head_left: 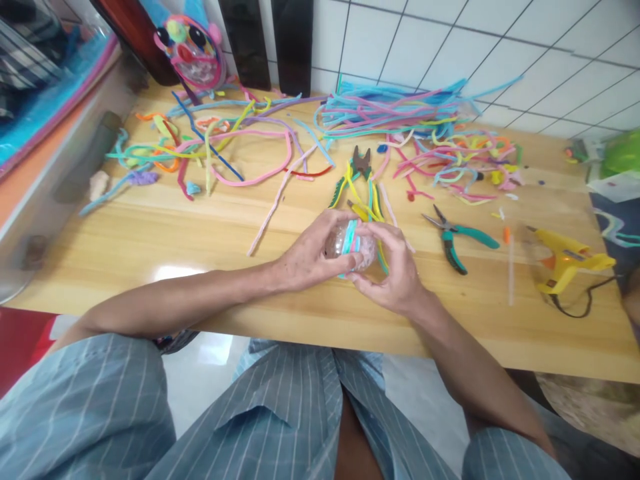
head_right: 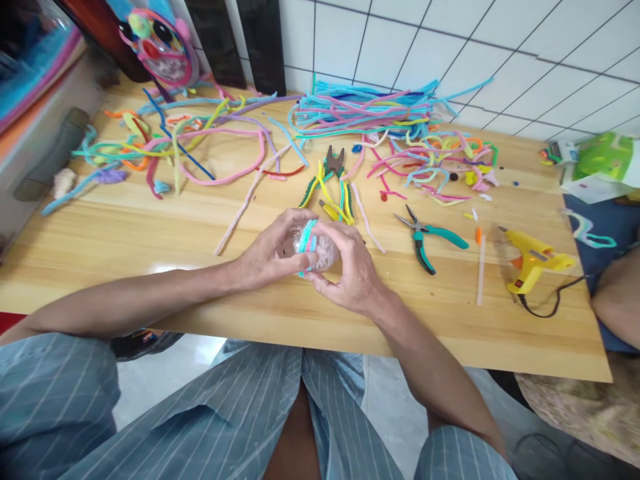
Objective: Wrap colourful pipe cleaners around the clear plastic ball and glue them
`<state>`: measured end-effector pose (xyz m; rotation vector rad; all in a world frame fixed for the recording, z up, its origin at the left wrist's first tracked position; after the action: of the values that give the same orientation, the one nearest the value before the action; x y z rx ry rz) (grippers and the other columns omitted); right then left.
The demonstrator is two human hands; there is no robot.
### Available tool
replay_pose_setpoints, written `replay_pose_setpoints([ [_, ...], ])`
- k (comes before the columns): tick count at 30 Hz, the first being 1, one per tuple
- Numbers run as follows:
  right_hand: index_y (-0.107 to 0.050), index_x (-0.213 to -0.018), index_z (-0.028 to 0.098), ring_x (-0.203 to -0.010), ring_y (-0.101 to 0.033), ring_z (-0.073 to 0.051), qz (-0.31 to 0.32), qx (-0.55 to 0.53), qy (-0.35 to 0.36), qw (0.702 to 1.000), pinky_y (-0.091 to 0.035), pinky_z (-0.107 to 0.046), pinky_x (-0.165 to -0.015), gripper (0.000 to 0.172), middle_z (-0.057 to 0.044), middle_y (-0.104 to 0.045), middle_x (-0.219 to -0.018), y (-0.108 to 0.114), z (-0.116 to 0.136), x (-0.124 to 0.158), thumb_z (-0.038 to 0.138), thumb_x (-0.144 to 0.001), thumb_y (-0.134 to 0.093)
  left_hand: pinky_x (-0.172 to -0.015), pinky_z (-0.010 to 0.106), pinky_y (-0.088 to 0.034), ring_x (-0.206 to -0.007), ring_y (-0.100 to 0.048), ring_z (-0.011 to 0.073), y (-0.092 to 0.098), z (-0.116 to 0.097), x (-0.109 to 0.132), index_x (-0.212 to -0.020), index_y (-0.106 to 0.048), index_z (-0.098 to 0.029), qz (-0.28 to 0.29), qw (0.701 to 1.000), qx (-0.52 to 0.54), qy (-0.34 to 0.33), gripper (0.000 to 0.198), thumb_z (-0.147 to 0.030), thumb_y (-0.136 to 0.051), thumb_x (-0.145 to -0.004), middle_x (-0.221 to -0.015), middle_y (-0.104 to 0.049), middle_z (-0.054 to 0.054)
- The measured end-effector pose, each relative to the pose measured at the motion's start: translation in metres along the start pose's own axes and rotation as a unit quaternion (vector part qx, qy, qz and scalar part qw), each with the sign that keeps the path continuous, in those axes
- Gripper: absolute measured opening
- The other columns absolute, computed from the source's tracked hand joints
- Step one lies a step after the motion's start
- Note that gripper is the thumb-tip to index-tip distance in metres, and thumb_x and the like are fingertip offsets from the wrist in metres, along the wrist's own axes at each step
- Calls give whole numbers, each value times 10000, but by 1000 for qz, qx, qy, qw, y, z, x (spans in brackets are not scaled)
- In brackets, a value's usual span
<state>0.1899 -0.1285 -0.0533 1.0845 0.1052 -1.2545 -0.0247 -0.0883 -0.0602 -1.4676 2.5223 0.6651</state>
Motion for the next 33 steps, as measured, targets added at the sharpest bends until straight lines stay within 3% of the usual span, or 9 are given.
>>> replay_pose_setpoints([
  [10,-435,-1725,386,-1344,-751,-405,-15,-9,15,1000,-660,-684,-1105,988,-120,-770,-1455,2,4,-1,338,-867,-923,-1176,472,-591,-1360,-672,269,3,-4,-2,-1550,-558,-280,-10,994,-29,-107,542,-454,-745,-1073,-1446,-680,134],
  [19,-440,-1723,378,-1309,-770,-410,-8,15,18,1000,-680,-684,-1070,976,-126,-791,-1410,4,7,-1,396,-874,-920,-1173,484,-600,-1360,-695,272,1,-5,0,-1528,-565,-269,-8,994,-51,-98,504,-499,-690,-1098,-1445,-710,144],
  [28,-520,-1656,340,-1305,-796,-370,5,70,26,997,-700,-607,-1068,791,-96,-825,-1389,6,16,-1,354,-944,-867,-1225,502,-581,-1399,-680,280,4,-8,-1,-1529,-566,-254,-17,992,-56,-114,480,-429,-693,-1100,-1458,-697,146],
  [33,-418,-1733,331,-1277,-800,-375,-16,82,41,996,-707,-606,-1035,898,-120,-831,-1371,4,19,0,395,-962,-875,-1175,494,-609,-1348,-700,284,4,-9,-1,-1541,-562,-243,19,994,-71,-86,478,-443,-655,-1117,-1445,-709,149],
])
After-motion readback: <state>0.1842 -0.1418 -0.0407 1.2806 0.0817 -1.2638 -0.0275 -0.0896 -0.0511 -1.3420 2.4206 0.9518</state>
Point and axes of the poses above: each hand's wrist, its own x-axis away from the middle knuckle, its own y-axis out of the back of the hand, z = x × y, the point moved 2 cm from there along -x, towards the middle knuckle
